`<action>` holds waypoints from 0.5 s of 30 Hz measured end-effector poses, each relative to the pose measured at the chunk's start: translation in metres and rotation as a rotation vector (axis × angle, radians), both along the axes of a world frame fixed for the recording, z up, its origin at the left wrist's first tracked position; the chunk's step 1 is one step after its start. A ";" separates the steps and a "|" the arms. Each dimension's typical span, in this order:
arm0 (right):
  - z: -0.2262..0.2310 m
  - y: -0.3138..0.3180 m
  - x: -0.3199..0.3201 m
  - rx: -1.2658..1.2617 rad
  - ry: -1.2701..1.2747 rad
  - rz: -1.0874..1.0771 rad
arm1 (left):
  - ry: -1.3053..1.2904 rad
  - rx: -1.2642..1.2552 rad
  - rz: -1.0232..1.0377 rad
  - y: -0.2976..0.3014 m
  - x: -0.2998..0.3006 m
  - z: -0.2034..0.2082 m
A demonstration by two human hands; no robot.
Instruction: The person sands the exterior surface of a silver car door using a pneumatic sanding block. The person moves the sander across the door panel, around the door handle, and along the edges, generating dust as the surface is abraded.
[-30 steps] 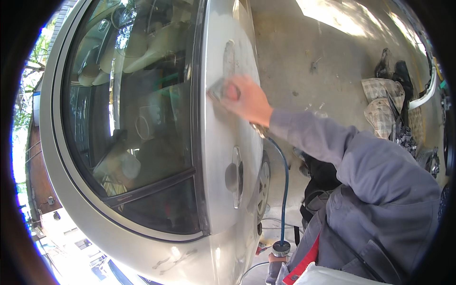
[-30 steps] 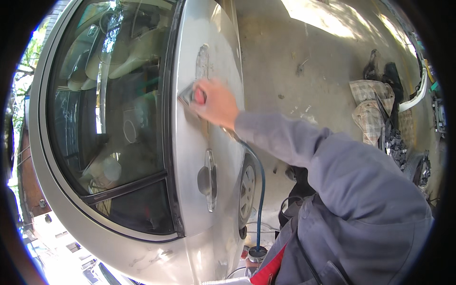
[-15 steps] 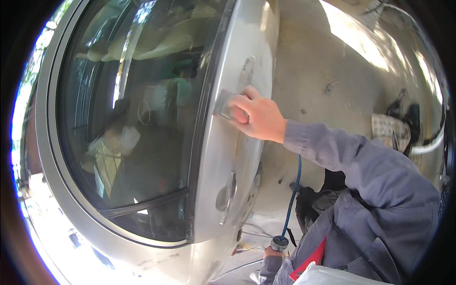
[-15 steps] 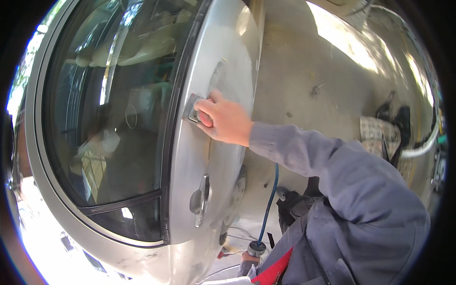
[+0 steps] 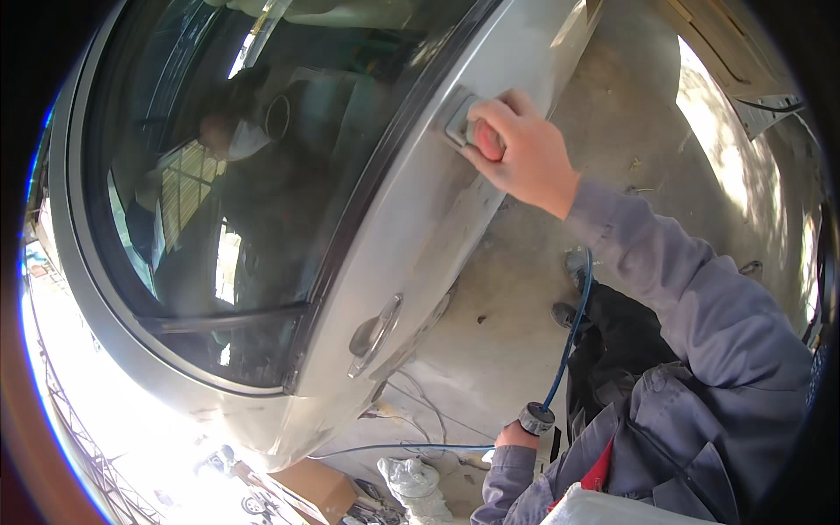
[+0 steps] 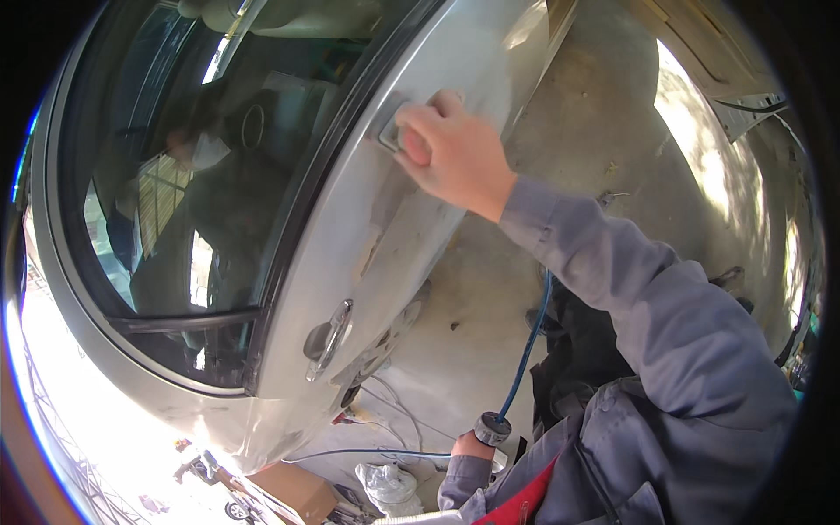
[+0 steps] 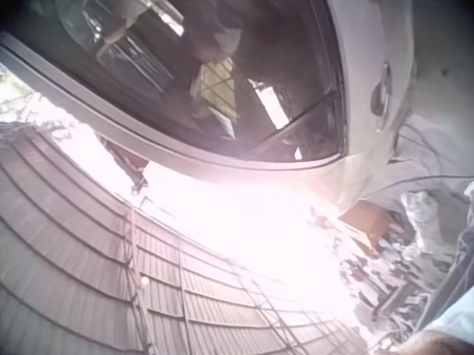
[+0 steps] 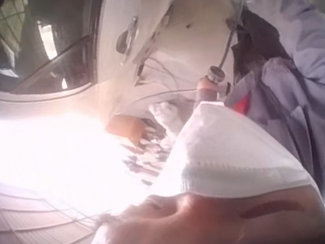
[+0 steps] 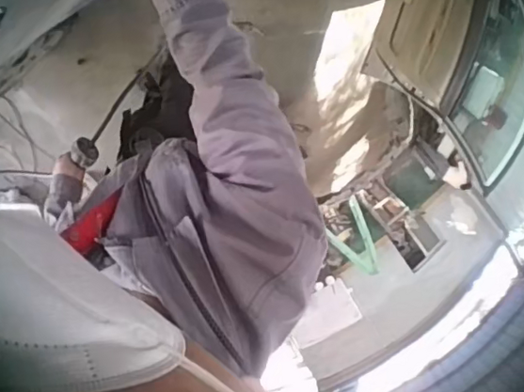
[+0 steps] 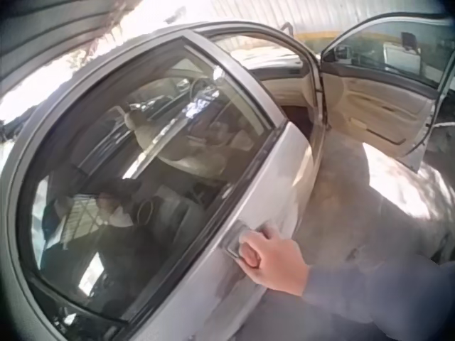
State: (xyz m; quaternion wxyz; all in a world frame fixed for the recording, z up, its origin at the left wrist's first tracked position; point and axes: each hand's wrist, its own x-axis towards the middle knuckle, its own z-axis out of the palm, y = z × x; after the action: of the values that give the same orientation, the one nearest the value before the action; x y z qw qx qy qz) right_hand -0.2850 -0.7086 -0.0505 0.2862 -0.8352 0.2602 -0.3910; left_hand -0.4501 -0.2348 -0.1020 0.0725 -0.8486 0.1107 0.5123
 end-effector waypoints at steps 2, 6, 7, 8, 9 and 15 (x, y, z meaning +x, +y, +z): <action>-0.001 0.022 0.003 -0.006 0.001 0.030 | 0.018 0.000 0.014 0.009 -0.005 -0.004; 0.003 0.063 0.011 -0.031 0.000 0.059 | 0.021 0.002 -0.034 0.035 -0.020 -0.025; 0.004 0.074 0.014 -0.054 0.002 0.067 | 0.017 0.001 -0.018 0.043 -0.025 -0.027; 0.005 0.082 0.018 -0.086 0.003 0.074 | 0.012 -0.009 -0.003 0.045 -0.027 -0.028; 0.006 0.089 0.021 -0.103 -0.020 0.082 | 0.012 -0.015 0.004 0.048 -0.028 -0.028; 0.015 0.117 0.021 -0.061 -0.008 0.143 | -0.014 0.032 -0.017 0.065 -0.024 -0.037</action>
State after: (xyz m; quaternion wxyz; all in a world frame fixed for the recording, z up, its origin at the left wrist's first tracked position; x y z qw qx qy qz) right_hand -0.2636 -0.5921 -0.0352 0.2886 -0.8584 0.1867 -0.3807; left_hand -0.4740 -0.1695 -0.1388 0.0913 -0.8500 0.1093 0.5072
